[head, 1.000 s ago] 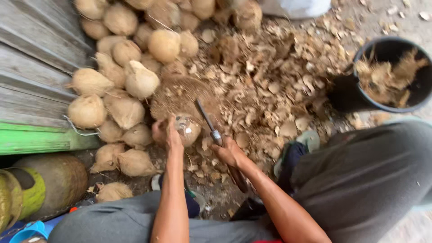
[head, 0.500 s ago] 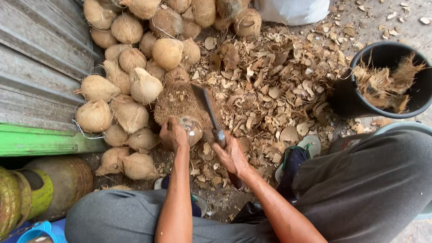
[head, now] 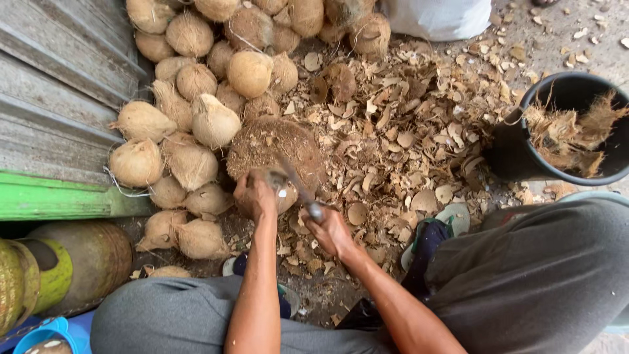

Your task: The person sits on the ground and uses a curved blade to peel the husk off a coconut. They rotate the coconut by hand and repeatedly strike the husk against a wooden block to remove the fibrous outer layer.

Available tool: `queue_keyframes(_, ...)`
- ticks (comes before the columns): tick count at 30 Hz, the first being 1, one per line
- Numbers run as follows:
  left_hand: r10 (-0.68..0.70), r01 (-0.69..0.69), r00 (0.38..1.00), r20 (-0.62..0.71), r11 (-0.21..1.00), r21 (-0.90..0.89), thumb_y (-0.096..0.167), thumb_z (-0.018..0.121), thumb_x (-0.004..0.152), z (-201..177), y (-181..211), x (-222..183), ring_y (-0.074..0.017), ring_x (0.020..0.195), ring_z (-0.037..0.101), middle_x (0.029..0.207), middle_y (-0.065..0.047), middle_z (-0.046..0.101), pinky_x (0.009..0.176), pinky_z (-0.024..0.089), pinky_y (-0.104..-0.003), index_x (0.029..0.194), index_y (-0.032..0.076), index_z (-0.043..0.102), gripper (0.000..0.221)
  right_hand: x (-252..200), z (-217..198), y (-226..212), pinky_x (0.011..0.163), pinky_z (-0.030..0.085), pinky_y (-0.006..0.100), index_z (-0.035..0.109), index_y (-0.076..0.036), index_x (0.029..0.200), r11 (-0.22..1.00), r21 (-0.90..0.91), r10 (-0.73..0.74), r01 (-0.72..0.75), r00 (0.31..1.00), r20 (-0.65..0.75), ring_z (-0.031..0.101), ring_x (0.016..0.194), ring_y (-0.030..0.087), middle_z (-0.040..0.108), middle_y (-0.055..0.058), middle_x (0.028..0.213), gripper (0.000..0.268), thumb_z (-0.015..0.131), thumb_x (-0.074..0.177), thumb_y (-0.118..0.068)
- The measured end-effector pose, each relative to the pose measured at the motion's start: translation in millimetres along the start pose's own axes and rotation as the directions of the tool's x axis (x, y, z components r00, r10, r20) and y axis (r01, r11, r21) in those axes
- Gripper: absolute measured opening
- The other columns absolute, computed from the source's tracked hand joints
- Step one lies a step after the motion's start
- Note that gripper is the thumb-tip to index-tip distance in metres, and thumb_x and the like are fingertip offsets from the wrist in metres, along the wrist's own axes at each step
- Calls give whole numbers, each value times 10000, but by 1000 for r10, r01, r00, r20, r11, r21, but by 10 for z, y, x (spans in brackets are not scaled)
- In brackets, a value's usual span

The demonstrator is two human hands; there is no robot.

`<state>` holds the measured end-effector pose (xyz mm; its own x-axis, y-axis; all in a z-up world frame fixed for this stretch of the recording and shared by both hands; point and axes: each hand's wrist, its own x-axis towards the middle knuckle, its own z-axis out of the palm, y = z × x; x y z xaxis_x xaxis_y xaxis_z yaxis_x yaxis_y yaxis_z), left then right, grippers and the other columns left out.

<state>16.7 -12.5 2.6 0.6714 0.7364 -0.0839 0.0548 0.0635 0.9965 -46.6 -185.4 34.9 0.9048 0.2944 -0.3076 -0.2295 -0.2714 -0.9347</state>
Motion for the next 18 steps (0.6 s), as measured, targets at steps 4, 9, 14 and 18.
queue_keyframes(4, -354, 406, 911, -210, 858, 314, 416, 555, 930, -1, 232, -101, -133, 544, 527, 719, -65, 601, 454, 426, -339, 987, 158, 729, 316, -12, -4, 36, 412, 418, 268, 636, -138, 832, 993, -29, -112, 111, 992, -63, 506, 477, 78, 575, -15, 601, 174, 607, 982, -220)
queue_keyframes(9, -245, 283, 959, -143, 831, 478, 476, 530, 973, 35, 350, -61, -136, 571, 539, 738, -69, 634, 519, 450, -360, 960, 148, 731, 384, 62, -27, 222, 379, 384, 318, 614, -25, 892, 992, -93, 85, -82, 996, 33, 426, 467, 145, 553, 60, 648, 203, 551, 1028, -162)
queue_keyframes(14, -32, 119, 982, -187, 873, 473, 428, 590, 943, -70, 10, 68, -160, 642, 616, 806, -85, 726, 600, 472, -365, 988, 111, 769, 367, 247, 0, 585, 416, 467, 324, 622, -112, 1180, 958, -181, 235, -224, 971, 46, 546, 489, 163, 663, 93, 713, 259, 552, 932, -81)
queue_keyframes(18, -124, 185, 980, -155, 856, 484, 450, 629, 1031, -331, -148, 77, -201, 610, 547, 765, -193, 694, 601, 436, -343, 1103, 92, 781, 395, 164, 74, 787, 548, 503, 327, 690, 10, 1036, 894, -269, -376, 358, 926, -16, 606, 671, 185, 671, 127, 859, 198, 664, 1000, -184)
